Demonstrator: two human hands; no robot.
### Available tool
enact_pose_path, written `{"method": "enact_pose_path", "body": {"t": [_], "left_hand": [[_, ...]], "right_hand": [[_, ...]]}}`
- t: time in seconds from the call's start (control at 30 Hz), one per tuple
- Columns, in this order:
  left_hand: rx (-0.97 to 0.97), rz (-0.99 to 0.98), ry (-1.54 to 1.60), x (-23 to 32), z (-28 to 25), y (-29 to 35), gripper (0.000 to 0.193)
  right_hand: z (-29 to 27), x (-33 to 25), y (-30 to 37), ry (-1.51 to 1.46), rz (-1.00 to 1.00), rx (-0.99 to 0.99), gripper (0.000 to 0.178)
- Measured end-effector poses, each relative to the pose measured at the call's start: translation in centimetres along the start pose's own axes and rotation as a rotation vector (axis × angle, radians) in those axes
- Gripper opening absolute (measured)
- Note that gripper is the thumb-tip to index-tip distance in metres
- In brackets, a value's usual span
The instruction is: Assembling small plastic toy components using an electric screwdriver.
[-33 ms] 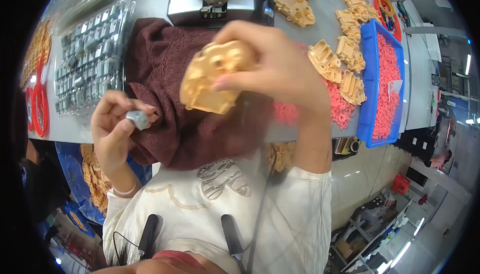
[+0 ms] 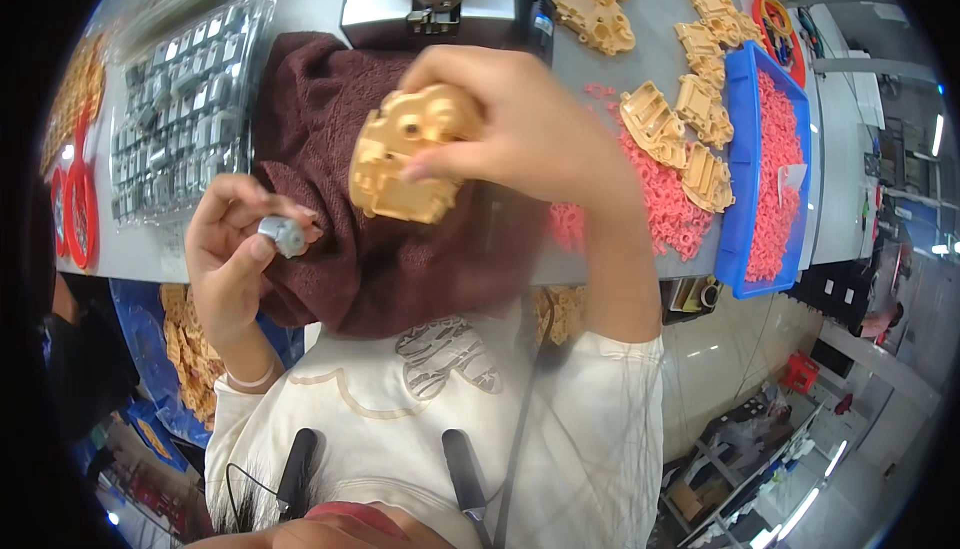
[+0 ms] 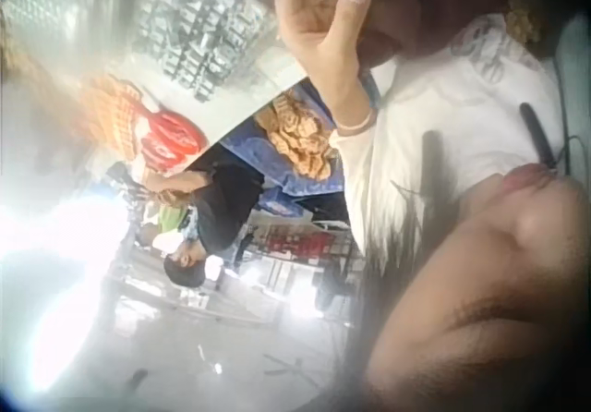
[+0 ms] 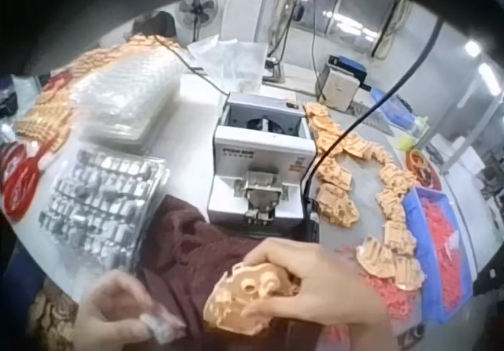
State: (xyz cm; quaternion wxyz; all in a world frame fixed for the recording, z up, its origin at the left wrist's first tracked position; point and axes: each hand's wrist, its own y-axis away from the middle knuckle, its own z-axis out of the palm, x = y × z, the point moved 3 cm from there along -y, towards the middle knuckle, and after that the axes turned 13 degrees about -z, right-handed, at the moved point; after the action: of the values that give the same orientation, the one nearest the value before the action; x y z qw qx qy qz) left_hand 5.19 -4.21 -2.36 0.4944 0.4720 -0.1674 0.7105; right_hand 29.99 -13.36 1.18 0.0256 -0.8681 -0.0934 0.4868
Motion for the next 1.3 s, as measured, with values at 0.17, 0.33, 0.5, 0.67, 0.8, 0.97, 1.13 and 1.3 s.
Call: {"method": "enact_pose_path", "body": {"t": [0.17, 0.33, 0.5, 0.67, 0.8, 0.97, 1.13, 1.3], "left_hand": [[0.109, 0.099, -0.057, -0.4, -0.1, 0.8, 0.036], [0.064, 0.192, -0.225, 0.4, 1.1, -0.2, 0.019], [0.030, 0.263, -0.037, -0.5, 1.1, -0.1, 0.013], [0.109, 0.078, 0.035, -1.0, 1.3, -0.4, 0.017], [0.074, -0.087, -0.330, -0.1, 1.5, 0.1, 0.023], [0.061, -0.068, -0.109, -0.8, 1.2, -0.3, 0.030], [-0.012, -0.137, -0.119, -1.0, 0.3, 0.7, 0.039], [-0.098, -0.098, -0.130, -1.4, -0.3, 1.2, 0.046]], "right_hand": [[1.9, -0.1, -3.4, 0.589, -0.270, 0.179, 0.043], [2.4, -3.0, 2.6, 0.130, 0.019, 0.380, 0.038], [4.0, -2.3, 4.9, 0.314, -0.166, 0.454, 0.022], [2.8, -0.7, 7.4, 0.073, -0.140, 0.747, 0.009], [3.4, -0.3, 7.7, 0.088, -0.077, 0.763, 0.009], [4.0, -0.2, 7.3, 0.087, -0.116, 0.723, 0.010], [3.5, -0.2, 9.0, -0.097, 0.030, 0.821, 0.013], [2.2, 0.4, 11.9, -0.033, 0.004, 0.990, 0.013]]}}
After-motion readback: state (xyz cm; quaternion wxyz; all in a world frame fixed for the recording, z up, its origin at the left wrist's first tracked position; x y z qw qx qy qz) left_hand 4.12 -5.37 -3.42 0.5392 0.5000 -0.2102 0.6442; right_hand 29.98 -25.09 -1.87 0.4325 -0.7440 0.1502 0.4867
